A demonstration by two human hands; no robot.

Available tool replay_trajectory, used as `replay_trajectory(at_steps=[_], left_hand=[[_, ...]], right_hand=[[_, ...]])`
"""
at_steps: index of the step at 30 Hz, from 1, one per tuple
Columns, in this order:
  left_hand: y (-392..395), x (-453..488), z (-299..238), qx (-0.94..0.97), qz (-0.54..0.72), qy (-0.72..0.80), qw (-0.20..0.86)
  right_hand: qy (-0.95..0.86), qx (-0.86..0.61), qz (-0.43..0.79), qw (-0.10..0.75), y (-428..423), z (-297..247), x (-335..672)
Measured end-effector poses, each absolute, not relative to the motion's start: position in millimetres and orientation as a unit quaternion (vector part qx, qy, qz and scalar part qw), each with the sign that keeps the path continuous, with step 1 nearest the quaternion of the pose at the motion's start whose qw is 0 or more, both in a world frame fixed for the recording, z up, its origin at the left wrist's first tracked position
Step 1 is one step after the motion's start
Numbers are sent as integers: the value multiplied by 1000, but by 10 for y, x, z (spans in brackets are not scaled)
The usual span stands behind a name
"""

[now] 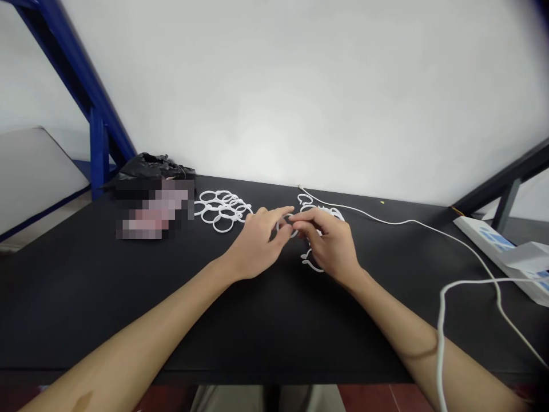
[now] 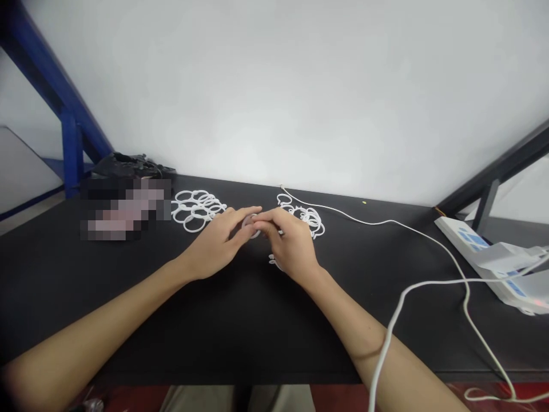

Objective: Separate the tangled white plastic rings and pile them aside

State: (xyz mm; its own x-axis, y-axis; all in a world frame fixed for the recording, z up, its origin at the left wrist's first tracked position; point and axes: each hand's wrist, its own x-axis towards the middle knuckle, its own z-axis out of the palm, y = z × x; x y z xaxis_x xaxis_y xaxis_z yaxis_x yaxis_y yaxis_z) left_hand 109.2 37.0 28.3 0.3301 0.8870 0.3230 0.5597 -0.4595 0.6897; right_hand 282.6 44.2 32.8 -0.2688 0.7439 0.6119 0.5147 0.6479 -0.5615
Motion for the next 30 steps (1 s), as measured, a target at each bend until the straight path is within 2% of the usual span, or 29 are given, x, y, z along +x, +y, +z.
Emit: replay_trajectory(at_steps=[4,11,15,18,25,30], left_hand=[[347,1086,284,826,331,415,189],[410,1027,301,851,307,416,86],[467,857,309,826,280,487,-39],[507,707,307,806,220,541,-94],[525,587,312,813,109,563,-103],[523,559,286,814,100,561,-112]], right_hand=[[-758,-439,147,460,459,345,2844],[-763,-454,150,435,460,325,2849],[-775,-492,94,386,512,319,2929],[-775,-526,31,350,546,340,3014],[-773,-580,-25,255,570,424,3128],[-781,-598,-10,180,570,438,3159]])
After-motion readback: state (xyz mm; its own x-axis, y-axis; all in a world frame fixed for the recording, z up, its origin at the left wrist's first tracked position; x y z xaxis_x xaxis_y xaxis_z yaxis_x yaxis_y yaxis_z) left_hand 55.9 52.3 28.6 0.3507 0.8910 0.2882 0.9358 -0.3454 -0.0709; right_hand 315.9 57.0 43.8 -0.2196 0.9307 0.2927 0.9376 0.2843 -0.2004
